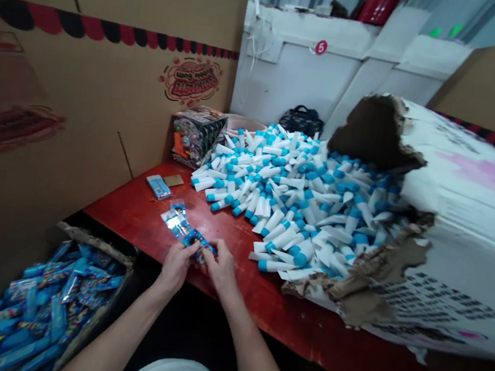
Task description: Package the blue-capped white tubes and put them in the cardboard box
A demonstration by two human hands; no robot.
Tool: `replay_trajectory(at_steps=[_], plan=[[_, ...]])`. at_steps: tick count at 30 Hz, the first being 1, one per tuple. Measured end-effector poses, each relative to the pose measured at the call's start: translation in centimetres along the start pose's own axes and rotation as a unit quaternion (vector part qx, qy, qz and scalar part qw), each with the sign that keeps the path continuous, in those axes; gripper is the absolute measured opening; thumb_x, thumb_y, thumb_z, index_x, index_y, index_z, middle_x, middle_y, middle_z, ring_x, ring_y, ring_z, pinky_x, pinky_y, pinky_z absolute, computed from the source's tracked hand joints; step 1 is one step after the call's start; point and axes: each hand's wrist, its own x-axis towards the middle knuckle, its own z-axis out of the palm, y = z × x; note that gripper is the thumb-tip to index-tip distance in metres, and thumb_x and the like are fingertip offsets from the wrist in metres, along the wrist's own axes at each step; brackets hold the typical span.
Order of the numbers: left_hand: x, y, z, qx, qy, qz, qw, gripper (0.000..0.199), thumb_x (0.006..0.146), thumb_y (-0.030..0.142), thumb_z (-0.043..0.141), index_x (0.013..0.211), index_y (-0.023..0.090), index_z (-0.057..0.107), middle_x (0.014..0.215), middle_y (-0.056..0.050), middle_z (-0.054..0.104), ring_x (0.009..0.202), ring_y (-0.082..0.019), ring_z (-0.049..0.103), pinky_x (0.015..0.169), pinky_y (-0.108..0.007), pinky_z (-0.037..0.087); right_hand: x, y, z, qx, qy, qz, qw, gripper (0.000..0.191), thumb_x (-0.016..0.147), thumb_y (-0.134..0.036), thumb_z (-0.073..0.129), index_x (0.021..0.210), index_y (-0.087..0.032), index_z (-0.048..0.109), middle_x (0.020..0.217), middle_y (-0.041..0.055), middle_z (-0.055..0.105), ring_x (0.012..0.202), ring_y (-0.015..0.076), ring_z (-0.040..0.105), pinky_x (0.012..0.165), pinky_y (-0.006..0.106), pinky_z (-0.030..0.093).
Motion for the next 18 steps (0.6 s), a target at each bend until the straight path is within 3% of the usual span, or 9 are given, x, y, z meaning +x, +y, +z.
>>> replay_trajectory(at_steps=[2, 4, 6, 8, 10, 12, 14, 16, 18], plan=[[-0.2, -1.0, 0.9, -0.002, 0.001, -0.008, 1.000, 0.027, 0.068, 0.037, 0.072, 0.073, 0.015, 0.059, 0.060, 0.002, 0.058, 0.049, -0.009, 0.051, 0.049, -0.021, 0.041, -0.3, 0.6, -0.9, 0.045, -0.029, 0.053, 0.997, 0.026, 0.084, -0.041, 0.051, 0.069, -0.020, 0.054, 0.062, -0.0038, 0.055, 0.059, 0.0132, 0.050, 0.056, 0.023, 0.036], [-0.4, -1.8, 1.8, 0.003, 0.004, -0.019, 1.000, 0.028, 0.069, 0.039, 0.072, 0.069, 0.015, 0.056, 0.055, 0.004, 0.054, 0.045, -0.008, 0.048, 0.046, -0.020, 0.038, -0.6, 0.9, -1.6, 0.025, -0.023, 0.071, 0.997, 0.034, 0.084, -0.043, 0.049, 0.059, -0.020, 0.047, 0.053, -0.0059, 0.044, 0.053, 0.0113, 0.043, 0.051, 0.022, 0.031], [-0.5, -2.2, 2.5, -0.007, 0.008, -0.026, 1.000, 0.029, 0.069, 0.040, 0.072, 0.069, 0.016, 0.055, 0.053, 0.005, 0.051, 0.042, -0.007, 0.044, 0.042, -0.020, 0.034, -0.7, 0.8, -2.6, -0.046, -0.017, 0.063, 0.997, 0.041, 0.088, -0.044, 0.045, 0.055, -0.020, 0.044, 0.050, -0.0059, 0.040, 0.051, 0.0108, 0.040, 0.050, 0.023, 0.027], [-0.4, -2.1, 2.9, -0.040, 0.029, -0.029, 0.998, 0.030, 0.067, 0.038, 0.074, 0.069, 0.016, 0.054, 0.053, 0.006, 0.050, 0.042, -0.006, 0.044, 0.042, -0.019, 0.035, -0.7, 0.4, -3.9, -0.175, -0.030, 0.023, 0.984, 0.041, 0.091, -0.040, 0.042, 0.057, -0.019, 0.048, 0.056, -0.0035, 0.046, 0.055, 0.0120, 0.044, 0.054, 0.024, 0.029], [-0.2, -1.8, 2.9, -0.079, 0.059, -0.048, 0.994, 0.032, 0.065, 0.037, 0.076, 0.069, 0.016, 0.052, 0.053, 0.007, 0.049, 0.042, -0.006, 0.045, 0.043, -0.019, 0.036, -0.5, 0.1, -5.6, -0.346, -0.034, -0.030, 0.937, 0.026, 0.090, -0.033, 0.048, 0.071, -0.018, 0.058, 0.074, 0.0022, 0.057, 0.071, 0.0160, 0.052, 0.064, 0.026, 0.033], [0.2, -1.4, 2.6, -0.115, 0.076, -0.088, 0.987, 0.032, 0.064, 0.035, 0.076, 0.070, 0.016, 0.051, 0.050, 0.007, 0.047, 0.039, -0.007, 0.044, 0.041, -0.020, 0.036, -0.1, 0.4, -7.2, -0.498, -0.025, -0.051, 0.865, 0.009, 0.084, -0.024, 0.055, 0.086, -0.017, 0.062, 0.091, 0.0088, 0.060, 0.085, 0.0219, 0.053, 0.072, 0.032, 0.034], [0.5, -1.2, 2.1, -0.146, 0.070, -0.132, 0.978, 0.030, 0.067, 0.036, 0.073, 0.070, 0.018, 0.050, 0.047, 0.008, 0.047, 0.034, -0.009, 0.042, 0.037, -0.022, 0.034, 0.2, 1.1, -8.5, -0.576, -0.043, -0.059, 0.814, 0.009, 0.081, -0.013, 0.054, 0.086, -0.016, 0.062, 0.093, 0.0114, 0.060, 0.089, 0.0244, 0.053, 0.074, 0.034, 0.033], [0.6, -1.1, 1.7, -0.172, 0.057, -0.158, 0.971, 0.027, 0.073, 0.037, 0.067, 0.068, 0.019, 0.048, 0.043, 0.007, 0.045, 0.031, -0.011, 0.041, 0.035, -0.024, 0.033, 0.6, 1.9, -9.1, -0.599, -0.064, -0.068, 0.795, 0.015, 0.081, -0.006, 0.050, 0.082, -0.015, 0.063, 0.088, 0.0111, 0.061, 0.085, 0.0238, 0.054, 0.072, 0.034, 0.033], [0.6, -1.0, 1.5, -0.190, 0.048, -0.166, 0.966, 0.027, 0.079, 0.037, 0.061, 0.065, 0.020, 0.046, 0.039, 0.007, 0.043, 0.029, -0.012, 0.041, 0.035, -0.025, 0.033, 1.1, 2.2, -9.4, -0.580, -0.046, -0.077, 0.810, 0.019, 0.084, -0.006, 0.046, 0.080, -0.015, 0.062, 0.083, 0.0096, 0.060, 0.079, 0.0215, 0.054, 0.068, 0.032, 0.034]])
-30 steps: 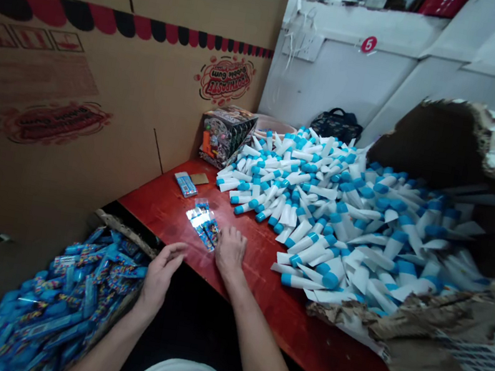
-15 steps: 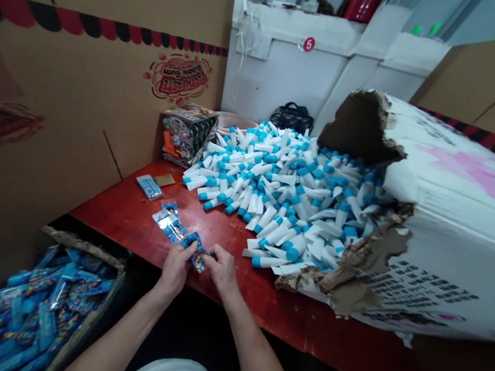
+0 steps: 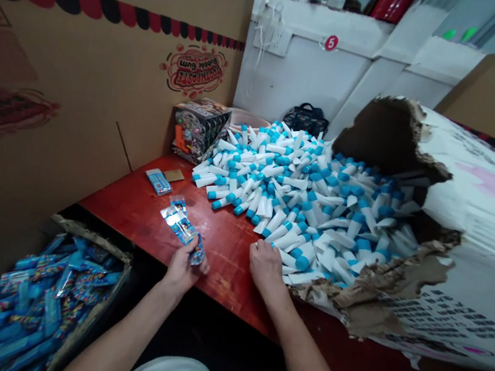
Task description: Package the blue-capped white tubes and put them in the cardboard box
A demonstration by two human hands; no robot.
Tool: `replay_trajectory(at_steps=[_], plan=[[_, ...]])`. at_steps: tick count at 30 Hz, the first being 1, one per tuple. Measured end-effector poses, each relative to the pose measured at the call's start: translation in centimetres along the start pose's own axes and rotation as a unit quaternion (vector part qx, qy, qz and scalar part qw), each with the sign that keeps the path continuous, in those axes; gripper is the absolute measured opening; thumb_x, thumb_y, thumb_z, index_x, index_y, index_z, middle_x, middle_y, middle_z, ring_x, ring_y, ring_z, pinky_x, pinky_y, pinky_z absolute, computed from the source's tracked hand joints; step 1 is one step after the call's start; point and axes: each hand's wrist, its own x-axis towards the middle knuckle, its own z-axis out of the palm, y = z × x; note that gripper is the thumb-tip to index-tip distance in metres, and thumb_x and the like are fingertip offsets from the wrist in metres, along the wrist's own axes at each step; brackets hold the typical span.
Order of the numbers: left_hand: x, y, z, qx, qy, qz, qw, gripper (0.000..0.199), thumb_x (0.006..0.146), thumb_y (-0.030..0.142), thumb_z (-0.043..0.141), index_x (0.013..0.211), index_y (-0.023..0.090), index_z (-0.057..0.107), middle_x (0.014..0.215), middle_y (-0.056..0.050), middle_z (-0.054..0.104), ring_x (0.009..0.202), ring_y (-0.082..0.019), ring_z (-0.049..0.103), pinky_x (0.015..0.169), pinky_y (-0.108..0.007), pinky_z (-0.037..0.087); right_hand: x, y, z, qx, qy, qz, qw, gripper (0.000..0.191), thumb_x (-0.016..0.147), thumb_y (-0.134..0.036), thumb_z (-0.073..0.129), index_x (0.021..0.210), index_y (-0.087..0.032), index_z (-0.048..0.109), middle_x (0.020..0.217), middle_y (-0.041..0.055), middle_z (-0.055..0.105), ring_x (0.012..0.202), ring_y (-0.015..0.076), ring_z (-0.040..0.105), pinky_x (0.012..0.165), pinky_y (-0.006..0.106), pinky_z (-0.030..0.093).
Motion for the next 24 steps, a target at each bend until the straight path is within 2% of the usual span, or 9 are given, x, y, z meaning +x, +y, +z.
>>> replay_trajectory(at_steps=[2, 4, 6, 9, 11, 13, 18, 24], plan=[[-0.1, 0.2, 0.0, -0.011, 0.007, -0.001, 1.000, 0.029, 0.083, 0.036, 0.055, 0.061, 0.020, 0.044, 0.037, 0.006, 0.041, 0.028, -0.013, 0.040, 0.035, -0.026, 0.033, 0.4, -0.2, -0.5, 0.091, 0.070, 0.021, 0.993, 0.020, 0.089, -0.013, 0.045, 0.080, -0.016, 0.061, 0.080, 0.0072, 0.059, 0.074, 0.0190, 0.054, 0.066, 0.030, 0.036], [-0.1, 0.5, 0.1, -0.022, 0.024, 0.004, 0.999, 0.032, 0.086, 0.035, 0.051, 0.059, 0.020, 0.043, 0.035, 0.005, 0.040, 0.027, -0.013, 0.039, 0.035, -0.026, 0.033, 0.6, -1.0, -1.4, 0.248, 0.160, 0.049, 0.954, 0.020, 0.092, -0.024, 0.045, 0.080, -0.018, 0.060, 0.078, 0.0041, 0.058, 0.072, 0.0171, 0.054, 0.066, 0.028, 0.038], [0.0, 0.8, 0.3, -0.032, 0.038, 0.010, 0.999, 0.033, 0.087, 0.035, 0.049, 0.059, 0.020, 0.044, 0.035, 0.005, 0.040, 0.027, -0.013, 0.039, 0.035, -0.027, 0.034, 0.4, -2.4, -2.5, 0.419, 0.221, 0.093, 0.876, 0.018, 0.091, -0.032, 0.049, 0.082, -0.019, 0.059, 0.073, 0.0003, 0.056, 0.067, 0.0153, 0.053, 0.062, 0.026, 0.040], [0.1, 1.1, 0.4, -0.056, 0.076, 0.016, 0.995, 0.027, 0.085, 0.033, 0.054, 0.064, 0.019, 0.048, 0.041, 0.005, 0.046, 0.031, -0.012, 0.043, 0.035, -0.025, 0.035, -0.4, -5.0, -3.4, 0.592, 0.238, 0.162, 0.753, 0.015, 0.088, -0.034, 0.055, 0.084, -0.020, 0.058, 0.067, -0.0033, 0.053, 0.058, 0.0131, 0.051, 0.055, 0.025, 0.041], [0.2, 1.1, 0.5, -0.074, 0.103, 0.028, 0.991, 0.019, 0.083, 0.030, 0.058, 0.069, 0.018, 0.051, 0.048, 0.004, 0.052, 0.036, -0.012, 0.048, 0.037, -0.024, 0.037, -1.1, -6.6, -3.6, 0.640, 0.242, 0.169, 0.710, 0.013, 0.086, -0.032, 0.058, 0.083, -0.019, 0.059, 0.067, -0.0036, 0.054, 0.057, 0.0126, 0.052, 0.055, 0.025, 0.042], [0.1, 1.0, 0.5, -0.079, 0.116, 0.041, 0.989, 0.016, 0.081, 0.029, 0.060, 0.072, 0.018, 0.054, 0.052, 0.004, 0.055, 0.040, -0.012, 0.051, 0.040, -0.023, 0.039, -1.6, -7.6, -3.7, 0.642, 0.252, 0.160, 0.706, 0.010, 0.085, -0.029, 0.059, 0.082, -0.019, 0.059, 0.069, -0.0033, 0.055, 0.059, 0.0125, 0.053, 0.057, 0.025, 0.043], [-0.5, 0.8, 0.6, -0.057, 0.119, 0.038, 0.991, 0.017, 0.080, 0.032, 0.061, 0.073, 0.017, 0.055, 0.054, 0.002, 0.056, 0.043, -0.014, 0.053, 0.039, -0.025, 0.040, -2.5, -7.9, -4.0, 0.594, 0.282, 0.155, 0.737, 0.008, 0.085, -0.027, 0.058, 0.082, -0.019, 0.060, 0.074, -0.0019, 0.056, 0.063, 0.0133, 0.053, 0.060, 0.026, 0.043], [-1.8, 0.5, 1.7, -0.111, 0.074, 0.024, 0.991, 0.008, 0.082, 0.020, 0.056, 0.075, 0.017, 0.055, 0.061, 0.001, 0.061, 0.052, -0.015, 0.059, 0.050, -0.028, 0.049, -3.7, -7.5, -3.4, 0.576, 0.298, 0.175, 0.741, 0.011, 0.085, -0.030, 0.058, 0.083, -0.019, 0.060, 0.075, -0.0012, 0.056, 0.065, 0.0139, 0.053, 0.062, 0.027, 0.044]])
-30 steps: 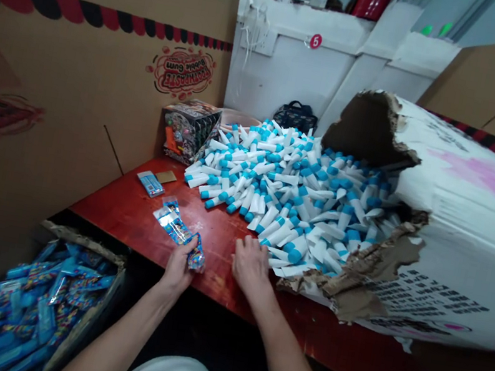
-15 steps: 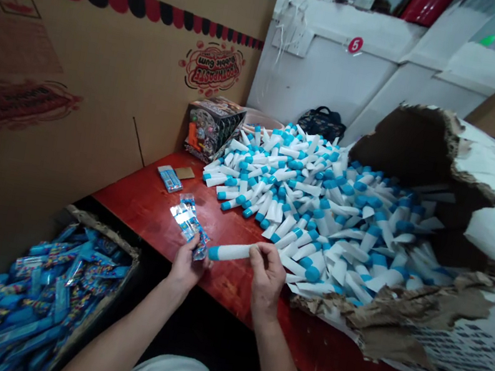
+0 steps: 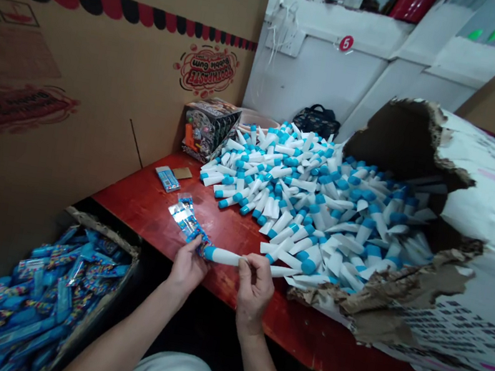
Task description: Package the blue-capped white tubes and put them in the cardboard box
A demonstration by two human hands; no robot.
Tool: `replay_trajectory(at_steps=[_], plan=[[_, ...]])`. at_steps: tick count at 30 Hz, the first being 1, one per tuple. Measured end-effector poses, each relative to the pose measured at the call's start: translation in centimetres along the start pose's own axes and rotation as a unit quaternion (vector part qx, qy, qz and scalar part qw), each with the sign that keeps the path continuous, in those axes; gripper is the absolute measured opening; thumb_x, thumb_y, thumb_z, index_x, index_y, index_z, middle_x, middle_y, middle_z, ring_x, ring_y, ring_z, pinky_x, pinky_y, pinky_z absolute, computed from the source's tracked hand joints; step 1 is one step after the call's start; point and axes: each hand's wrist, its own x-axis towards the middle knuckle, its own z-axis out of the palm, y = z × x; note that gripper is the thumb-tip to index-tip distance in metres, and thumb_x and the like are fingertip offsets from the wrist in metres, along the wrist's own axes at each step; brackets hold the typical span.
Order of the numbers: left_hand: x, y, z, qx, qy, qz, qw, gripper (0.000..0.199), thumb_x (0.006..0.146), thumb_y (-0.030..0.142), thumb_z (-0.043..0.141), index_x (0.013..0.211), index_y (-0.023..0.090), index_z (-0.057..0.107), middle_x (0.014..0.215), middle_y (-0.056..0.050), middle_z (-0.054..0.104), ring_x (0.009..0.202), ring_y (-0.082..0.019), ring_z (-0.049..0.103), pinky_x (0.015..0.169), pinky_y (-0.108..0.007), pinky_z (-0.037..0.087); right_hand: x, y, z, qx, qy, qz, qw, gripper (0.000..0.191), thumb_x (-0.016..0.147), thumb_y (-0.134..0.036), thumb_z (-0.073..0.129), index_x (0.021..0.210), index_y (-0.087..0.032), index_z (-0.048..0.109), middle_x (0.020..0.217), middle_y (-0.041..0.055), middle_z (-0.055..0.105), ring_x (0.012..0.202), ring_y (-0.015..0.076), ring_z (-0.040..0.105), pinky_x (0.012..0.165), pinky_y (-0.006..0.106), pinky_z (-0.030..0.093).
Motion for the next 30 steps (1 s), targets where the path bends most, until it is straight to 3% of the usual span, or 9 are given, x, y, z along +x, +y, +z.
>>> replay_trajectory(at_steps=[5, 10, 17, 21, 26, 30], plan=[[-0.8, -0.5, 0.1, 0.017, -0.029, -0.030, 0.999, 0.013, 0.084, 0.016, 0.053, 0.071, 0.015, 0.056, 0.064, -0.006, 0.066, 0.056, -0.018, 0.062, 0.055, -0.031, 0.051, -0.6, 0.6, -0.7, -0.014, 0.045, 0.019, 0.999, 0.015, 0.084, -0.034, 0.059, 0.082, -0.019, 0.060, 0.077, 0.0000, 0.057, 0.069, 0.0152, 0.054, 0.066, 0.028, 0.046], [-1.1, -1.1, 0.1, 0.009, -0.011, -0.043, 0.999, 0.012, 0.086, 0.019, 0.052, 0.075, 0.016, 0.056, 0.072, -0.008, 0.069, 0.059, -0.019, 0.063, 0.060, -0.037, 0.054, -0.9, 0.9, -1.5, -0.024, 0.090, 0.026, 0.995, 0.019, 0.082, -0.037, 0.060, 0.079, -0.019, 0.061, 0.078, 0.0006, 0.058, 0.071, 0.0163, 0.054, 0.068, 0.029, 0.046], [-1.4, -1.7, 0.2, 0.010, 0.000, -0.067, 0.998, 0.022, 0.091, 0.024, 0.046, 0.076, 0.014, 0.058, 0.073, -0.008, 0.069, 0.060, -0.018, 0.065, 0.064, -0.036, 0.055, -1.9, 1.6, -2.3, -0.012, 0.084, 0.023, 0.996, 0.015, 0.082, -0.034, 0.061, 0.080, -0.019, 0.062, 0.078, -0.0003, 0.059, 0.072, 0.0156, 0.054, 0.069, 0.027, 0.044], [-0.9, -1.9, -0.1, 0.036, -0.008, -0.067, 0.997, 0.032, 0.092, 0.029, 0.044, 0.068, 0.013, 0.059, 0.066, -0.010, 0.067, 0.068, -0.022, 0.068, 0.062, -0.032, 0.054, -2.9, 2.4, -2.8, 0.005, 0.043, 0.088, 0.995, 0.021, 0.082, -0.039, 0.061, 0.083, -0.018, 0.063, 0.078, 0.0014, 0.063, 0.068, 0.0163, 0.057, 0.065, 0.028, 0.046], [-0.3, -2.3, -0.3, 0.034, 0.012, -0.051, 0.998, 0.029, 0.090, 0.028, 0.047, 0.068, 0.014, 0.058, 0.063, -0.007, 0.065, 0.067, -0.023, 0.068, 0.064, -0.035, 0.054, -3.5, 2.3, -3.0, 0.028, 0.111, 0.104, 0.988, 0.024, 0.080, -0.040, 0.064, 0.084, -0.017, 0.063, 0.081, 0.0042, 0.065, 0.072, 0.0184, 0.059, 0.067, 0.030, 0.047], [-0.5, -2.5, 0.0, 0.023, 0.022, -0.054, 0.998, 0.026, 0.090, 0.028, 0.047, 0.071, 0.015, 0.058, 0.066, -0.007, 0.066, 0.068, -0.024, 0.069, 0.065, -0.037, 0.054, -3.2, 1.9, -2.7, 0.041, 0.091, 0.096, 0.990, 0.022, 0.080, -0.040, 0.063, 0.082, -0.018, 0.064, 0.081, 0.0033, 0.066, 0.070, 0.0175, 0.059, 0.066, 0.030, 0.048]])
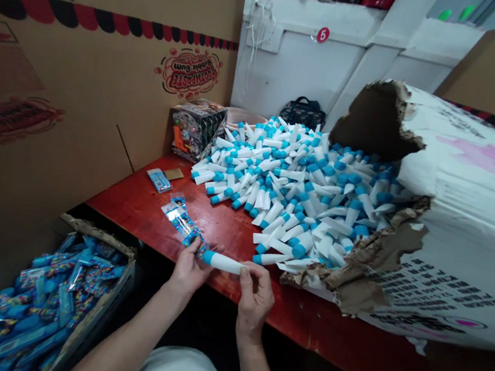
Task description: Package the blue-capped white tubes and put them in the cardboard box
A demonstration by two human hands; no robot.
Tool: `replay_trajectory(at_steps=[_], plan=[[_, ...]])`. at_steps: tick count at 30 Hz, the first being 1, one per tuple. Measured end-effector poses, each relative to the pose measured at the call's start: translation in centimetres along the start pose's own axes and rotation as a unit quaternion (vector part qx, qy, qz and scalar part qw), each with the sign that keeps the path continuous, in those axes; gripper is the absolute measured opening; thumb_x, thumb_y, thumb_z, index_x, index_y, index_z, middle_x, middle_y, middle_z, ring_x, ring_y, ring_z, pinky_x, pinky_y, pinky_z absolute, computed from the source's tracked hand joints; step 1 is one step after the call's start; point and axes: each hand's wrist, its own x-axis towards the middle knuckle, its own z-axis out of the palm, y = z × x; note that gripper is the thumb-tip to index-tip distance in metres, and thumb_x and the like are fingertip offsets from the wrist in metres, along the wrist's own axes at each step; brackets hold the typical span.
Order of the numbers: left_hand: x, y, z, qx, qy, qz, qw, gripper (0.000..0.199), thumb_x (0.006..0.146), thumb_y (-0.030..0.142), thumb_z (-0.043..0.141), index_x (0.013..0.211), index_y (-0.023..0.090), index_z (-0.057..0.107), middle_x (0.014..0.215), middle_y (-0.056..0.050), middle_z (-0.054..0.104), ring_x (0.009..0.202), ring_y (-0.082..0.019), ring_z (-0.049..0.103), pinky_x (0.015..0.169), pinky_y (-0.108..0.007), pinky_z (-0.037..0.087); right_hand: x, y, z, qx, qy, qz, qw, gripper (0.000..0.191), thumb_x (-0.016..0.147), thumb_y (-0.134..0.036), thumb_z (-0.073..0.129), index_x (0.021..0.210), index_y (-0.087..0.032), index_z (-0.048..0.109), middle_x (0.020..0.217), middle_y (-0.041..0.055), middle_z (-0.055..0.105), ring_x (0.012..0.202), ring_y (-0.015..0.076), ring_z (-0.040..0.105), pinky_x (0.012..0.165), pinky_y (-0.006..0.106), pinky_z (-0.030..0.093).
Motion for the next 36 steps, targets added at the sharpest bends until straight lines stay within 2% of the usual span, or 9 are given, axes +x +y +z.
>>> replay_trajectory(at_steps=[4, 8, 15, 22, 27, 30, 33, 36], plan=[[-0.3, 0.0, 0.0, 0.011, -0.021, -0.006, 1.000, 0.026, 0.090, 0.031, 0.047, 0.074, 0.014, 0.060, 0.070, -0.007, 0.066, 0.068, -0.023, 0.069, 0.060, -0.034, 0.054, 0.3, 0.7, 0.3, -0.025, 0.003, 0.011, 1.000, 0.026, 0.080, -0.043, 0.062, 0.083, -0.017, 0.064, 0.080, 0.0035, 0.066, 0.071, 0.0183, 0.060, 0.067, 0.031, 0.049], [-0.3, -0.2, -0.1, 0.013, -0.018, 0.006, 1.000, 0.024, 0.090, 0.030, 0.047, 0.075, 0.015, 0.058, 0.069, -0.007, 0.067, 0.067, -0.023, 0.068, 0.056, -0.032, 0.052, 0.3, 1.2, 0.2, -0.032, 0.013, 0.014, 0.999, 0.027, 0.080, -0.044, 0.062, 0.083, -0.017, 0.063, 0.082, 0.0039, 0.066, 0.071, 0.0183, 0.060, 0.069, 0.031, 0.049], [0.0, -0.4, -0.1, 0.008, -0.019, 0.015, 1.000, 0.021, 0.089, 0.027, 0.048, 0.075, 0.015, 0.058, 0.070, -0.008, 0.067, 0.070, -0.024, 0.069, 0.063, -0.035, 0.054, -0.1, 0.3, -0.2, -0.048, 0.014, -0.013, 0.999, 0.023, 0.081, -0.040, 0.062, 0.084, -0.018, 0.064, 0.084, 0.0042, 0.067, 0.076, 0.0190, 0.061, 0.070, 0.031, 0.048], [-0.5, -0.3, 0.3, 0.005, -0.021, 0.011, 1.000, 0.022, 0.089, 0.027, 0.047, 0.074, 0.015, 0.059, 0.070, -0.008, 0.068, 0.071, -0.024, 0.069, 0.069, -0.039, 0.055, -0.4, 1.0, 0.0, -0.031, -0.011, 0.001, 0.999, 0.021, 0.081, -0.039, 0.061, 0.085, -0.018, 0.063, 0.087, 0.0048, 0.068, 0.075, 0.0192, 0.062, 0.070, 0.033, 0.051], [-0.5, 0.0, 0.3, 0.010, -0.022, 0.024, 0.999, 0.021, 0.090, 0.026, 0.046, 0.076, 0.015, 0.058, 0.070, -0.009, 0.068, 0.071, -0.025, 0.069, 0.068, -0.038, 0.055, -0.6, 1.8, -0.2, -0.026, -0.083, 0.062, 0.994, 0.024, 0.082, -0.039, 0.060, 0.094, -0.018, 0.061, 0.083, 0.0043, 0.068, 0.068, 0.0184, 0.064, 0.064, 0.031, 0.053], [-0.4, 0.0, 0.2, 0.008, -0.029, 0.028, 0.999, 0.018, 0.089, 0.025, 0.048, 0.077, 0.015, 0.057, 0.069, -0.008, 0.068, 0.070, -0.025, 0.069, 0.067, -0.038, 0.055, -0.9, 2.4, -0.2, -0.035, -0.146, 0.086, 0.985, 0.031, 0.081, -0.038, 0.060, 0.106, -0.019, 0.059, 0.094, 0.0063, 0.068, 0.066, 0.0178, 0.065, 0.059, 0.029, 0.054], [-0.5, -0.1, 0.1, 0.016, -0.040, 0.042, 0.998, 0.015, 0.088, 0.024, 0.050, 0.077, 0.016, 0.056, 0.068, -0.008, 0.068, 0.068, -0.025, 0.069, 0.065, -0.037, 0.054, -1.1, 2.6, 0.1, -0.064, -0.220, 0.074, 0.971, 0.032, 0.082, -0.036, 0.056, 0.109, -0.019, 0.062, 0.096, 0.0056, 0.068, 0.062, 0.0162, 0.063, 0.055, 0.027, 0.052], [-0.6, -0.2, 0.1, 0.024, -0.054, 0.055, 0.997, 0.016, 0.088, 0.024, 0.049, 0.076, 0.016, 0.056, 0.067, -0.008, 0.068, 0.067, -0.025, 0.069, 0.066, -0.037, 0.054, -1.3, 2.4, 0.6, -0.074, -0.253, 0.070, 0.962, 0.032, 0.081, -0.035, 0.057, 0.108, -0.019, 0.063, 0.086, 0.0032, 0.068, 0.060, 0.0146, 0.060, 0.056, 0.026, 0.050]])
